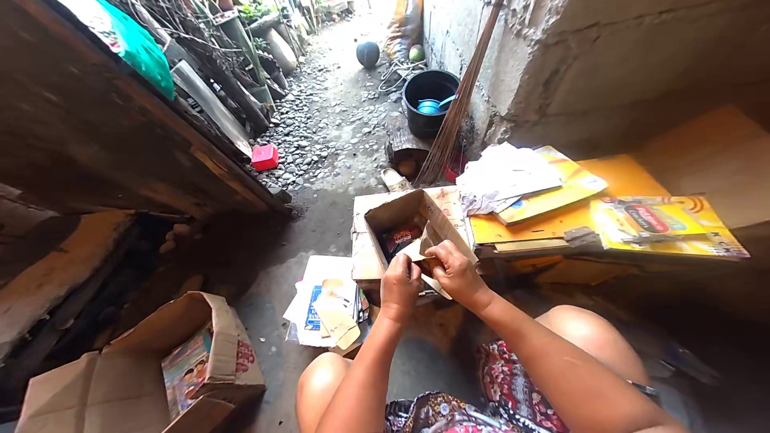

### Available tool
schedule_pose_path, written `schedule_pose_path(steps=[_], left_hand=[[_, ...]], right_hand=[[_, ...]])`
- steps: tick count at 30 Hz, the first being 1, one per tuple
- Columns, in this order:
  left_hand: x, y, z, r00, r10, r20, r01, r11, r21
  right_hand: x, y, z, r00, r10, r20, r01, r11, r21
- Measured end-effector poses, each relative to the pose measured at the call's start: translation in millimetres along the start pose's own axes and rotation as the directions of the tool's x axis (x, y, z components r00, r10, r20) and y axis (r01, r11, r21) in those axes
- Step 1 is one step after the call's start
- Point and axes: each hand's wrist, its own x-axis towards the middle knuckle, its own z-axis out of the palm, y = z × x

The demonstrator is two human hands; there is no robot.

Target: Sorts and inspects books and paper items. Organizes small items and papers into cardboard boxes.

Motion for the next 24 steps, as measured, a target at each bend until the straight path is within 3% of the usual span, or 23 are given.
schedule_pose_path(steps=[8, 10, 14, 17, 19, 21, 24], left_hand=[[2, 0, -2, 1.0, 0.007, -0.013, -0.007, 1.0, -0.029], [4, 0, -5, 0.999, -0.005, -0.044, 0.003, 0.999, -0.051], [16, -12, -32, 0.962, -0.241, -0.128, 0.212, 0.956, -0.204], [23, -38, -64, 0.873, -0.405, -0.271, 0.309, 0.89, -0.336], [24, -63, -87, 0.823, -0.394, -0.408, 0.296, 0.912, -0.284], [21, -81, -110, 0.8, -0.342, -0.493, 0.324, 0.938, -0.124], [14, -102, -131, 0.826, -0.312, -0.469, 0.396, 0.914, 0.09]], right_hand=[[2, 0, 1, 0.999, -0.028, -0.028, 0.028, 1.0, 0.007], [2, -1, -3, 0.999, -0.027, 0.035, 0.024, 0.996, 0.082], [1, -2, -12, 0.981, -0.068, 0.183, 0.022, 0.969, 0.245], [1, 1, -17, 0.978, -0.055, 0.2, 0.015, 0.981, 0.195], [4, 8, -22, 0.974, 0.013, 0.224, -0.029, 0.997, 0.07], [9, 18, -28, 0.953, 0.117, 0.279, -0.102, 0.993, -0.067], [17, 32, -36, 0.871, 0.322, 0.37, -0.248, 0.94, -0.235]])
